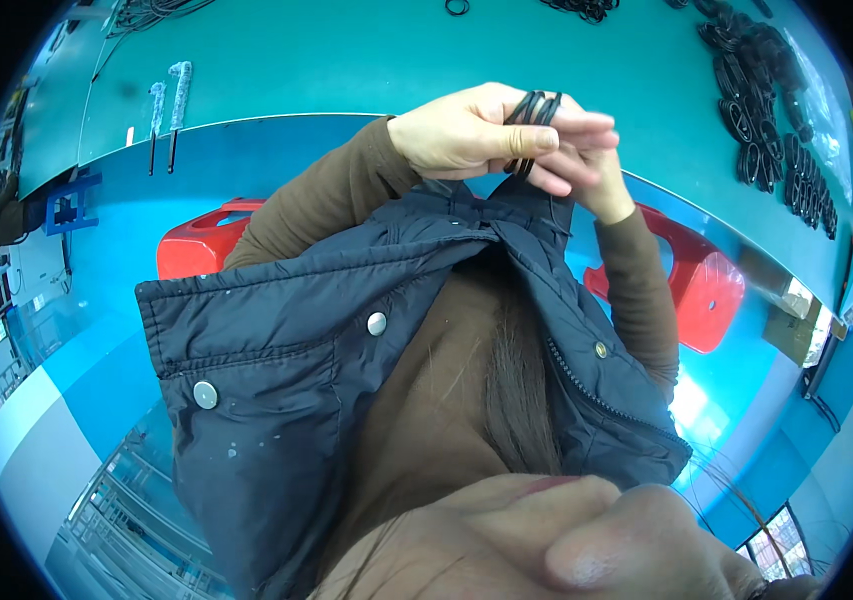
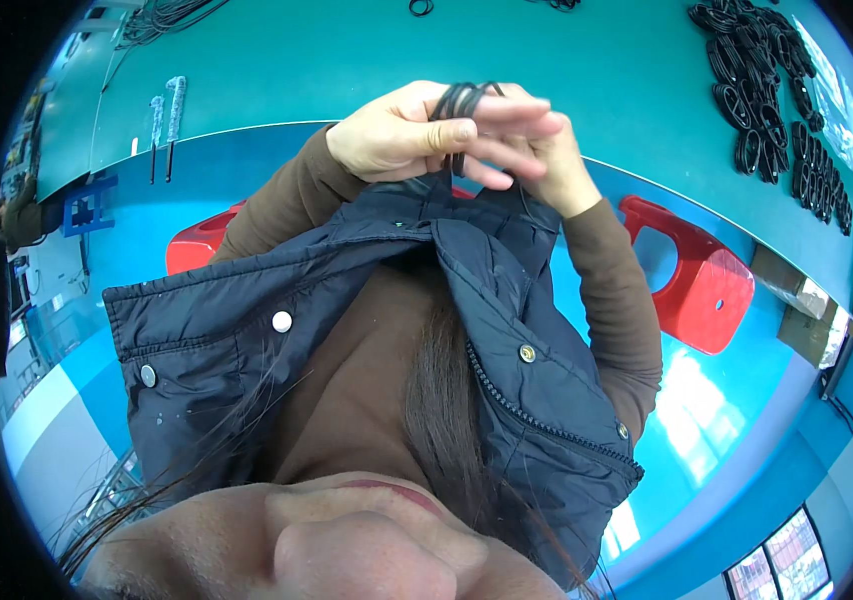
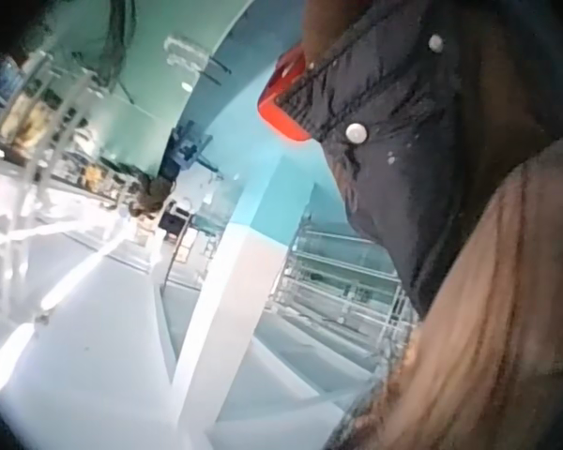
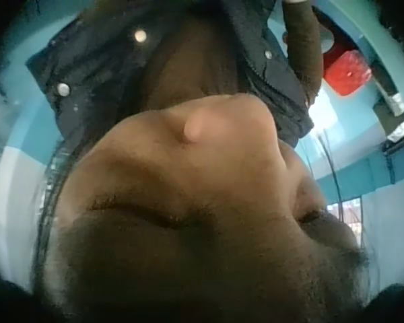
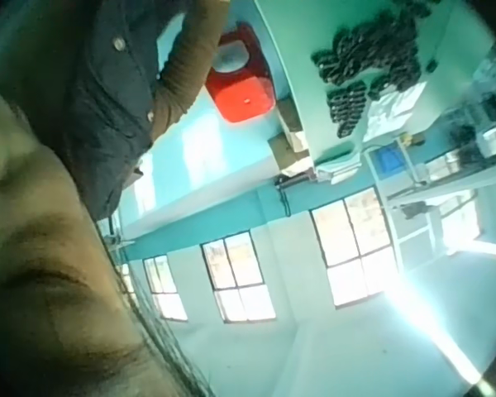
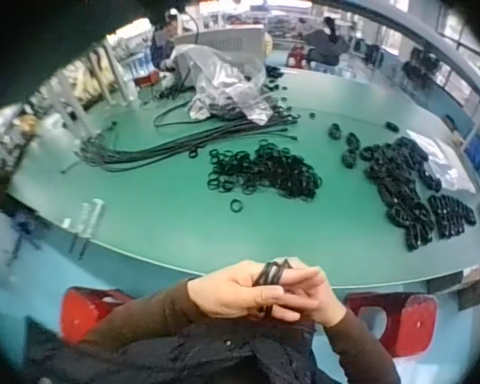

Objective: The person coils long wires by hand, secures each coiled bundle with a rubber band, and places the bundled wires onto the workbench.

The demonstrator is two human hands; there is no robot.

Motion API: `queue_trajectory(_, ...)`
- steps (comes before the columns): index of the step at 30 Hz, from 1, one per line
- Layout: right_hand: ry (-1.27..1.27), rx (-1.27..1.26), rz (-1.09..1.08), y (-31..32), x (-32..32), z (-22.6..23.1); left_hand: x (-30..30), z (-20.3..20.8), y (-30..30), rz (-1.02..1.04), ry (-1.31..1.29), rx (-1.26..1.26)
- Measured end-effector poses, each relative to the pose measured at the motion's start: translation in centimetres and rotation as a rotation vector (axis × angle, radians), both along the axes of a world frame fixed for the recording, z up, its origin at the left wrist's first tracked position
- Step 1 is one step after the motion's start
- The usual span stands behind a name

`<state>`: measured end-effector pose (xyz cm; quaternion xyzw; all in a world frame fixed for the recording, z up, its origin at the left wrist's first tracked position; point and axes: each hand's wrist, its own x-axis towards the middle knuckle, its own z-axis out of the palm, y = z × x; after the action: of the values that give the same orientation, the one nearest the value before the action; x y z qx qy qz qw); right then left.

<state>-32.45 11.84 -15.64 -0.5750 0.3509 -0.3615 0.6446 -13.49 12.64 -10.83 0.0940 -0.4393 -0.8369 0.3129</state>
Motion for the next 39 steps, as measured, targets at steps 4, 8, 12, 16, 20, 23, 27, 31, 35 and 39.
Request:
queue_trajectory(4,0.416,-0.308,0.004,1.8,0.5,-1.3,0.2,0.0,-1.2,0.155,0.061,-0.021)
queue_trajectory(8,0.592,-0.356,0.051,4.1,0.6,1.4,1.0,-1.0,-2.8,0.369,0.042,-0.025)
queue_trajectory(12,0.855,-0.581,0.08,5.5,-0.9,2.3,1.5,-1.9,-3.0,0.468,0.009,-0.061)
queue_trajectory(16,0.948,-0.846,0.096,5.3,-1.9,5.5,1.7,-2.3,-2.9,0.476,-0.188,-0.226)
queue_trajectory(20,0.666,-1.069,-0.122,1.2,-1.0,8.3,1.6,-3.0,-1.0,0.232,-0.378,-0.296)
queue_trajectory(23,0.671,-1.03,-0.18,-1.3,-1.4,7.5,0.7,-1.9,0.0,0.088,-0.357,-0.209)
queue_trajectory(27,0.345,-0.55,-0.102,-1.6,-1.1,5.3,0.6,-0.2,0.0,0.046,-0.278,-0.041)
queue_trajectory(31,0.308,-0.221,-0.08,-0.4,-1.5,1.8,1.1,-1.1,-0.4,-0.03,-0.057,0.151)
queue_trajectory(35,0.39,0.078,-0.024,3.4,-1.3,0.2,1.0,-0.3,-1.1,0.178,0.048,0.086)
queue_trajectory(39,0.784,-0.449,0.035,7.1,-1.6,1.1,0.8,-0.9,-2.4,0.375,0.032,0.028)
